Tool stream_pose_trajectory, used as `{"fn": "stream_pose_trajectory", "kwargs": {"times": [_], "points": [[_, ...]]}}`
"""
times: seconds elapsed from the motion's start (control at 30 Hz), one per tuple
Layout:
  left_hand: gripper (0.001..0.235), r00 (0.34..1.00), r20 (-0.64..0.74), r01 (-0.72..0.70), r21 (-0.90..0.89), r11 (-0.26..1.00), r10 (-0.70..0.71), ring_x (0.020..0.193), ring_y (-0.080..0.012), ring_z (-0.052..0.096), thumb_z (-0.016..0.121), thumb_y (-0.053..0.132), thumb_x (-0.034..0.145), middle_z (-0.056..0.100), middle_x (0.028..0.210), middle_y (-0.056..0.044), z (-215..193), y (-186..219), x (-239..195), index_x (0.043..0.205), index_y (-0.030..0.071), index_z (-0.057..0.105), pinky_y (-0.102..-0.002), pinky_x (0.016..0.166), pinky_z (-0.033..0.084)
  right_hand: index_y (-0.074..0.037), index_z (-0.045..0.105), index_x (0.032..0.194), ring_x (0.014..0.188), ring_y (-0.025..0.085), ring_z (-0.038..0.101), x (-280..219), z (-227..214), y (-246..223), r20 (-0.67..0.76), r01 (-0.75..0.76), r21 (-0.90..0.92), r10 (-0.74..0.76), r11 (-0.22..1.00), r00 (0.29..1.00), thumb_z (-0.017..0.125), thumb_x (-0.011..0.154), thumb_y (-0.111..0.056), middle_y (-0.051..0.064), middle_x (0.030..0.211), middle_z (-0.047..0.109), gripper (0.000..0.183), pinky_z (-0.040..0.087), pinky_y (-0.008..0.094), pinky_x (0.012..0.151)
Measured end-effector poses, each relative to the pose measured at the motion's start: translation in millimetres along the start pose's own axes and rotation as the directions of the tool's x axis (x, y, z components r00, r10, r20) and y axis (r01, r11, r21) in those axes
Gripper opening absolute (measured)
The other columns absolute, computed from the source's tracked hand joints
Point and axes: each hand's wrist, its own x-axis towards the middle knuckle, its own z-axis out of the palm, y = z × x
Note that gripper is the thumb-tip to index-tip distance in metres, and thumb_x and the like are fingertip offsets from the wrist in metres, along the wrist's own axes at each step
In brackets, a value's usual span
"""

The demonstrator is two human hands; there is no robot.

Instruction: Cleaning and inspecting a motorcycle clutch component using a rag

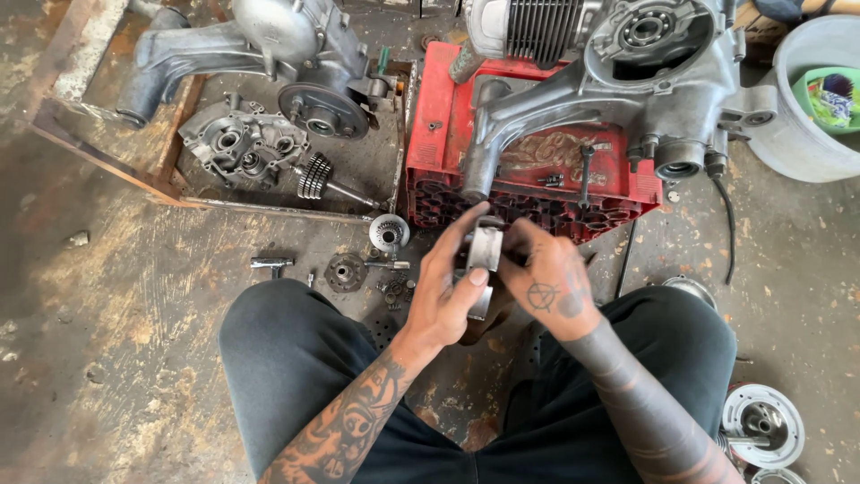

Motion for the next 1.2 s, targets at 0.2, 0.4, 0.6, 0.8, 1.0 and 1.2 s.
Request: {"fn": "stream_pose_trajectory", "kwargs": {"times": [0.2, 0.4, 0.6, 0.8, 1.0, 1.2], "points": [[0.085, 0.998, -0.042, -0.040, -0.007, 0.999, 0.039, 0.113, -0.0456, 0.058, 0.045, 0.063, 0.089, 0.059, 0.125, -0.031, -2, 2, 6, 0.145, -0.002, 0.047, -0.056, 0.095, 0.047, -0.009, 0.071, 0.087, 0.070, 0.029, 0.072, 6, 6, 20, 0.202, -0.138, 0.180, 0.101, 0.974, 0.974, 0.078, 0.080, -0.019, 0.012, 0.069, 0.074, 0.014, 0.055, 0.039, 0.061], [0.089, 0.952, 0.071, -0.304, 0.087, 0.949, 0.298, 0.119, -0.0454, 0.059, 0.053, 0.058, 0.079, 0.056, 0.133, -0.029, -15, 2, 11, 0.144, -0.002, 0.045, -0.058, 0.094, 0.052, 0.001, 0.076, 0.089, 0.062, 0.028, 0.068, -3, -9, 5, 0.508, -0.295, 0.427, 0.043, 0.855, 0.860, 0.086, 0.078, -0.013, 0.019, 0.074, 0.075, 0.021, 0.058, 0.038, 0.062], [0.091, 0.927, 0.040, -0.373, 0.008, 0.928, 0.372, 0.121, -0.0423, 0.057, 0.046, 0.065, 0.083, 0.057, 0.133, -0.026, -21, 5, 15, 0.145, -0.002, 0.044, -0.056, 0.095, 0.052, 0.008, 0.070, 0.078, 0.034, 0.015, 0.053, -6, -9, 10, 0.647, -0.386, 0.511, -0.048, 0.768, 0.761, 0.088, 0.076, -0.015, 0.017, 0.055, 0.062, 0.029, 0.051, 0.031, 0.036], [0.099, 0.969, -0.070, -0.247, -0.373, 0.894, 0.239, 0.116, -0.0333, 0.060, 0.043, 0.074, 0.089, 0.055, 0.134, -0.026, -25, -12, 20, 0.149, -0.004, 0.035, -0.041, 0.092, 0.053, 0.001, 0.077, 0.081, 0.051, 0.019, 0.062, -2, -38, 15, 0.449, -0.121, 0.590, -0.200, 0.798, 0.871, 0.083, 0.082, -0.026, 0.018, 0.071, 0.072, 0.029, 0.054, 0.032, 0.051], [0.094, 0.961, -0.052, -0.275, -0.294, 0.915, 0.272, 0.127, -0.0381, 0.052, 0.039, 0.072, 0.092, 0.056, 0.134, -0.026, -23, 8, 18, 0.148, -0.004, 0.038, -0.055, 0.111, 0.039, -0.001, 0.062, 0.094, 0.080, 0.016, 0.055, 3, -31, 22, 0.101, 0.173, 0.598, -0.289, 0.782, 0.952, 0.069, 0.095, -0.020, 0.012, 0.094, 0.062, 0.020, 0.045, 0.030, 0.070], [0.092, 0.975, -0.034, -0.223, -0.154, 0.963, 0.220, 0.117, -0.0380, 0.056, 0.040, 0.069, 0.089, 0.059, 0.131, -0.024, -18, 2, 13, 0.148, -0.002, 0.041, -0.051, 0.101, 0.045, -0.004, 0.064, 0.096, 0.091, 0.032, 0.073, -13, -16, 1, -0.124, 0.593, 0.261, -0.582, 0.762, 0.803, 0.072, 0.090, -0.005, 0.015, 0.095, 0.071, 0.010, 0.058, 0.039, 0.075]]}}
